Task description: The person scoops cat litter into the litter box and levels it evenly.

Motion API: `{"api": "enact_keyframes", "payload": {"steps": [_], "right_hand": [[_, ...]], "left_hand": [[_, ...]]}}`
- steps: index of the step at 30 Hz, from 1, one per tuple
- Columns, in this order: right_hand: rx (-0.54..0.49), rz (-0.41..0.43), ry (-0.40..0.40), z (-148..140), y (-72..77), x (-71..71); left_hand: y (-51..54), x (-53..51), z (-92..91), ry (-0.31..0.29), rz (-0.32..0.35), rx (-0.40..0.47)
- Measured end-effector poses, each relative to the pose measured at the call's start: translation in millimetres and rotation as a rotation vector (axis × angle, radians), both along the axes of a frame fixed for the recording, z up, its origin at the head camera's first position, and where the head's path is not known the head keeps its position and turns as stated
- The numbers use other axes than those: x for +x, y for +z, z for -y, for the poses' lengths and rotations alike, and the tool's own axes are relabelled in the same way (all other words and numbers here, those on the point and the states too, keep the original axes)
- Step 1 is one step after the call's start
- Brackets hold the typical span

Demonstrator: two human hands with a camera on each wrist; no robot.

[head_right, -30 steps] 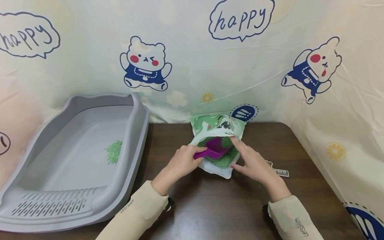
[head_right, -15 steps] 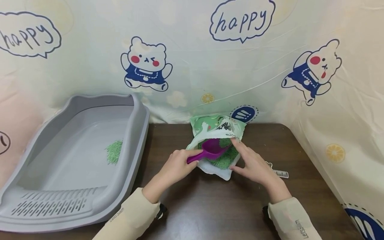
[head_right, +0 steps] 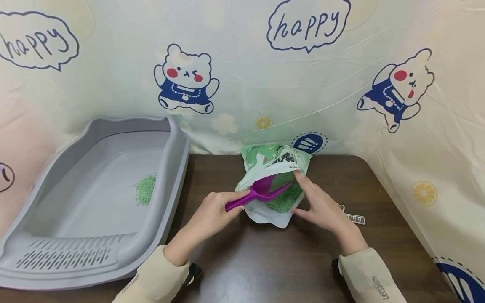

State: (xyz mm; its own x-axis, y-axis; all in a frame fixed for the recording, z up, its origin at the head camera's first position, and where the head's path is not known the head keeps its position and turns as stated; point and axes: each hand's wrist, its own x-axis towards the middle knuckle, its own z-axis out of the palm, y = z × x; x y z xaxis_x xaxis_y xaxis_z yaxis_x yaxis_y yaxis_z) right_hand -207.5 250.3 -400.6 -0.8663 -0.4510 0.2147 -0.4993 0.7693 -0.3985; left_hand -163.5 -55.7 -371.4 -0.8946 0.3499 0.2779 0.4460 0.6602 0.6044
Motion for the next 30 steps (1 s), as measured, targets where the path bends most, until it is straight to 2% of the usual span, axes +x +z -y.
{"api": "enact_keyframes", "payload": {"steps": [16, 25, 30], "right_hand": [[-0.014, 0.064, -0.005, -1, 4.2, -0.1], [-0.037, 0.090, 0.014, -2, 4.0, 0.0], [-0.041, 0.079, 0.029, -2, 3.6, -0.9]], "left_hand": [[3.5, 11.6, 11.5, -0.038, -0.032, -0.017], [5.4, 20.2, 17.6, -0.075, -0.076, -0.039], [8.8, 24.9, 21.2, -0.080, -0.093, -0.041]]}}
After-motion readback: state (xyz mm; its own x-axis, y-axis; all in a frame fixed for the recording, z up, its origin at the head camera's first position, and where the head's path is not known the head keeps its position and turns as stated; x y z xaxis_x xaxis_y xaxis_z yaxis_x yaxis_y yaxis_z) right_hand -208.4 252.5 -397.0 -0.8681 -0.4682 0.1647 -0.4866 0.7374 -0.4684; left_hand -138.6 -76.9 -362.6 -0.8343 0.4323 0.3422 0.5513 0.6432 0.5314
